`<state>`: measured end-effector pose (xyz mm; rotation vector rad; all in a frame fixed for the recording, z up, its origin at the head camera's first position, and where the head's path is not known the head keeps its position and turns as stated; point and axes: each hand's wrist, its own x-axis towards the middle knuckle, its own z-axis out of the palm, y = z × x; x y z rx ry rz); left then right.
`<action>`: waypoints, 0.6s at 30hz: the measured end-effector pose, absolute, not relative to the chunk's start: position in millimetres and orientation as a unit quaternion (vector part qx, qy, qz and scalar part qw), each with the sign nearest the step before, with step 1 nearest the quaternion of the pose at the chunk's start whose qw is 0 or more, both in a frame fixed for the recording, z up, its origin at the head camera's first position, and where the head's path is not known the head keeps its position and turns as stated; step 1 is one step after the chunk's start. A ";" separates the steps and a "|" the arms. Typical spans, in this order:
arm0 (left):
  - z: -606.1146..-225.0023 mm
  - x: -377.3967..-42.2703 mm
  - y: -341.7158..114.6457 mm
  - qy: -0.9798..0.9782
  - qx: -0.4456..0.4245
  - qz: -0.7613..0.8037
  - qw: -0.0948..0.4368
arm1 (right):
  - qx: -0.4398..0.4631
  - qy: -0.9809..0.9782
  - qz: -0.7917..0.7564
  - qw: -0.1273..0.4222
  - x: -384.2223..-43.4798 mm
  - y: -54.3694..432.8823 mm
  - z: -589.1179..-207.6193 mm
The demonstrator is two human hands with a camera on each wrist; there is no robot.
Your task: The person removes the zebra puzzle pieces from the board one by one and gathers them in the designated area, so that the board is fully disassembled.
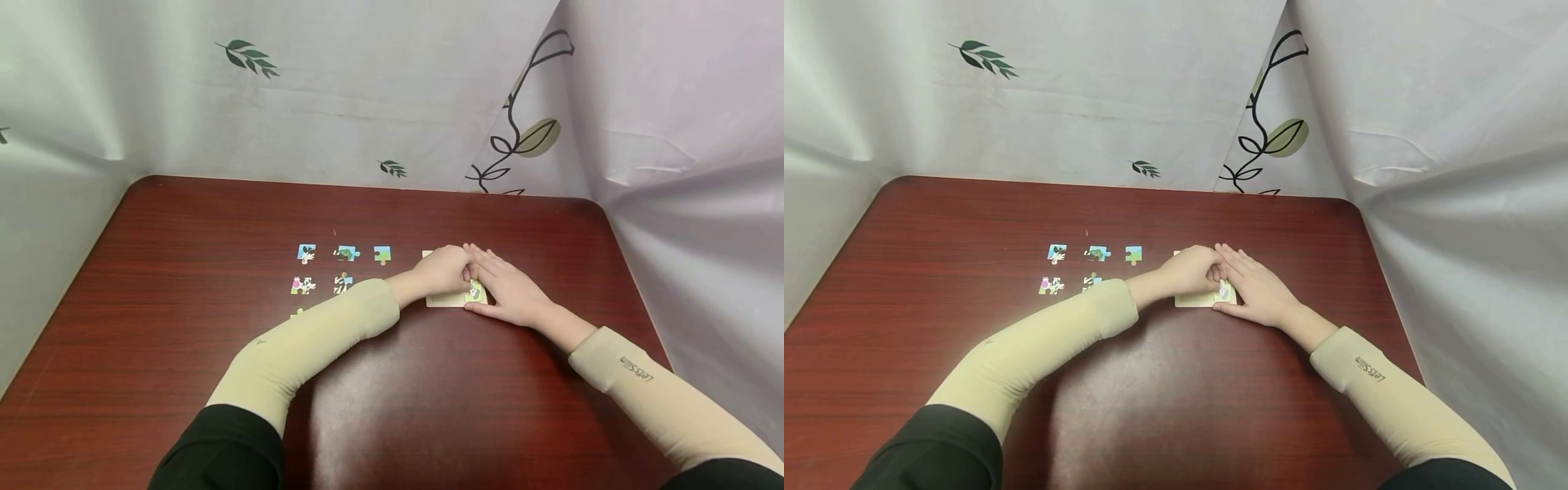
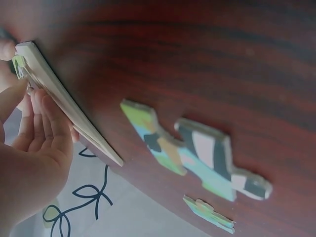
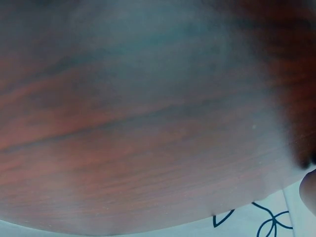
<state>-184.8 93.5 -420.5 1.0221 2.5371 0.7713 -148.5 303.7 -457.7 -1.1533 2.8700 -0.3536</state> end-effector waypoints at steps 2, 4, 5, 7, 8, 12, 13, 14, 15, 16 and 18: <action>-420.3 -184.9 93.2 0.882 0.361 0.269 0.142 | -0.369 0.923 -0.112 0.014 -148.2 304.0 -457.7; -419.4 -184.9 93.1 0.879 0.367 0.273 0.136 | -0.367 0.924 -0.112 0.015 -148.0 304.4 -457.9; -418.9 -184.8 93.1 0.878 0.369 0.273 0.133 | -0.365 0.924 -0.111 0.016 -147.7 304.6 -457.8; -417.9 -184.5 93.3 0.877 0.374 0.274 0.128 | -0.362 0.925 -0.111 0.019 -146.9 304.4 -457.2; -417.2 -184.3 93.4 0.876 0.375 0.276 0.126 | -0.360 0.926 -0.111 0.021 -146.8 304.3 -457.1; -415.1 -183.6 93.1 0.873 0.380 0.281 0.121 | -0.357 0.927 -0.111 0.024 -146.5 303.7 -456.7; -414.3 -183.5 92.7 0.872 0.380 0.283 0.122 | -0.357 0.927 -0.110 0.024 -146.7 303.7 -456.8; -413.3 -183.6 92.2 0.871 0.380 0.285 0.122 | -0.356 0.928 -0.110 0.025 -146.7 303.4 -456.7; -412.2 -183.7 91.4 0.870 0.381 0.288 0.122 | -0.356 0.928 -0.109 0.025 -146.7 303.4 -456.8; -410.7 -183.9 90.5 0.870 0.380 0.290 0.123 | -0.356 0.928 -0.107 0.024 -146.8 303.4 -456.9; -407.8 -184.5 87.9 0.870 0.377 0.293 0.123 | -0.356 0.928 -0.106 0.022 -146.8 303.2 -456.9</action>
